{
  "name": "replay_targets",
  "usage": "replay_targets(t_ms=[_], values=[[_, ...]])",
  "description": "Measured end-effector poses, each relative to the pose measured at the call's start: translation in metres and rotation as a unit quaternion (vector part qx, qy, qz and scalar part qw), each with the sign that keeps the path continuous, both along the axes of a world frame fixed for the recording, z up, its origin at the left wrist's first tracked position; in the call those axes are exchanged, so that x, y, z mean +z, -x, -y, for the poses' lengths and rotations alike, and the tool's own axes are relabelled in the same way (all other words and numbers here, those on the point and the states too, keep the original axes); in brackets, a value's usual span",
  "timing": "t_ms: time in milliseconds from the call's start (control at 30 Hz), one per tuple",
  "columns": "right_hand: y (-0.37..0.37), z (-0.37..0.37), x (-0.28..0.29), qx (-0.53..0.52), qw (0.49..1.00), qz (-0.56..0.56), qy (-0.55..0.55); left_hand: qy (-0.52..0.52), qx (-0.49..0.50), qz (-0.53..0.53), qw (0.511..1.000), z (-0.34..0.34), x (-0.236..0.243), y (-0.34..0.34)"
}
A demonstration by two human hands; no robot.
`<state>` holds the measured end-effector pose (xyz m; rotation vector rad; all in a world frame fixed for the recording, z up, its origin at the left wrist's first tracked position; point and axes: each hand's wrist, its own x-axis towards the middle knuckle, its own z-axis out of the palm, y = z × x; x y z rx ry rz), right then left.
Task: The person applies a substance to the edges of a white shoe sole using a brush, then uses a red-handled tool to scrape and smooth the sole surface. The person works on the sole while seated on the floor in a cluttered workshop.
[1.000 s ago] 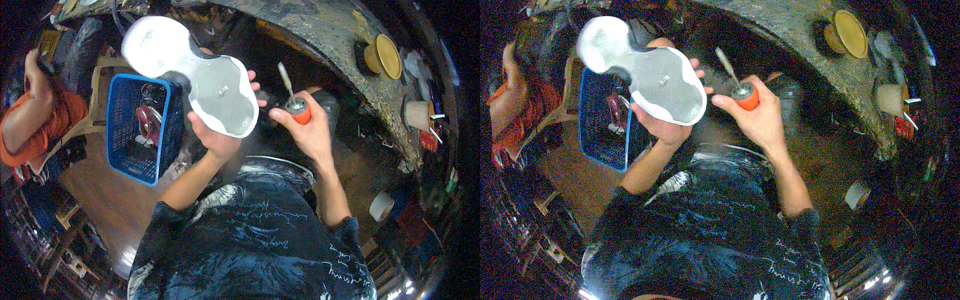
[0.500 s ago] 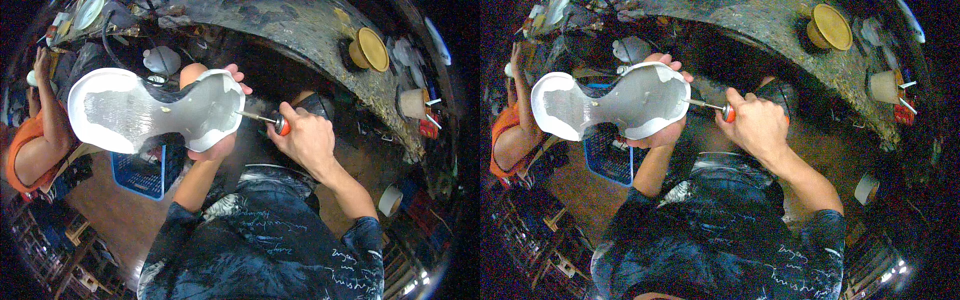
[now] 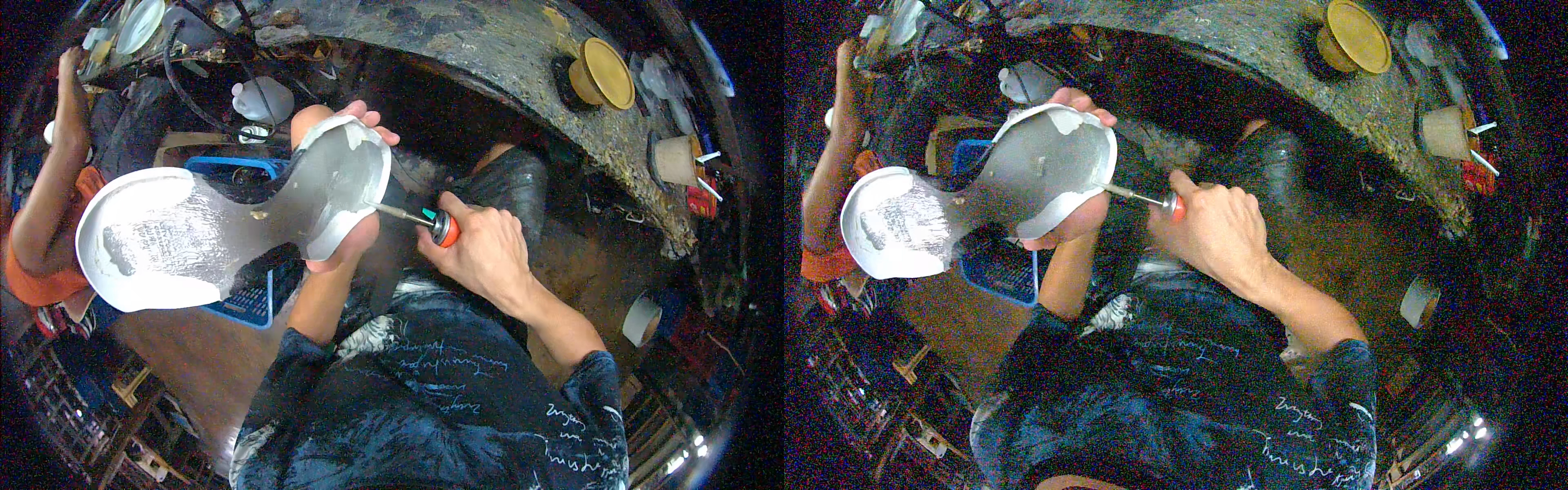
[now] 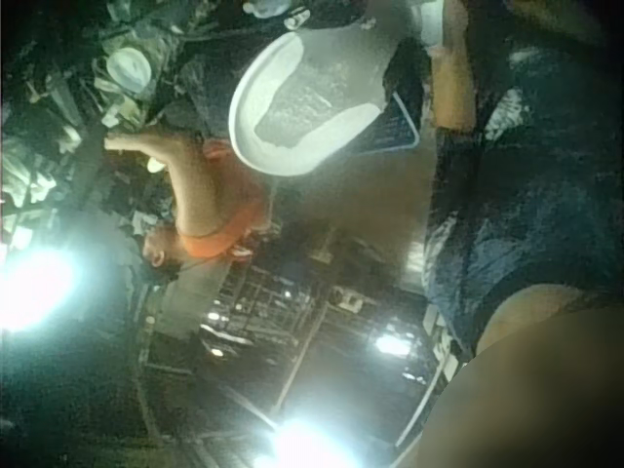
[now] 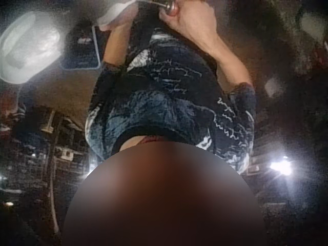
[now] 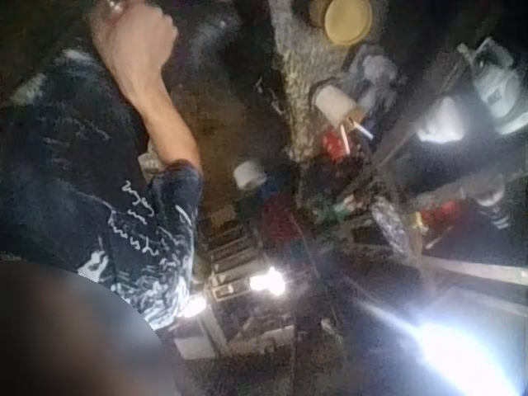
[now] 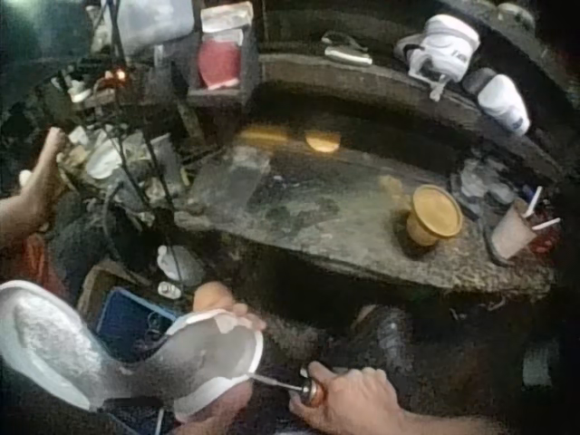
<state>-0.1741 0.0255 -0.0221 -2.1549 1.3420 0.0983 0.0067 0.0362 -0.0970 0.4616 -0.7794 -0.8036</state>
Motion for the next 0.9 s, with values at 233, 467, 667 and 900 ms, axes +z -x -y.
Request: replay_targets(t_ms=[233,467,667,900], values=[[0.000,-0.003,0.006,-0.007,0.999,-0.008,-0.036,-0.027,-0.011,0.017,0.999,-0.006,-0.001,0.000],[-0.002,-0.007,0.005,-0.006,0.998,0.017,-0.058,0.048,-0.036,0.011,0.998,0.003,-0.007,0.002],[-0.002,-0.011,0.002,-0.005,0.998,0.009,-0.057,0.109,-0.136,0.001,0.985,0.020,-0.030,-0.023],[-0.001,-0.008,-0.003,-0.017,1.000,0.008,-0.024,-0.011,-0.115,0.004,0.993,-0.003,-0.029,-0.021]])
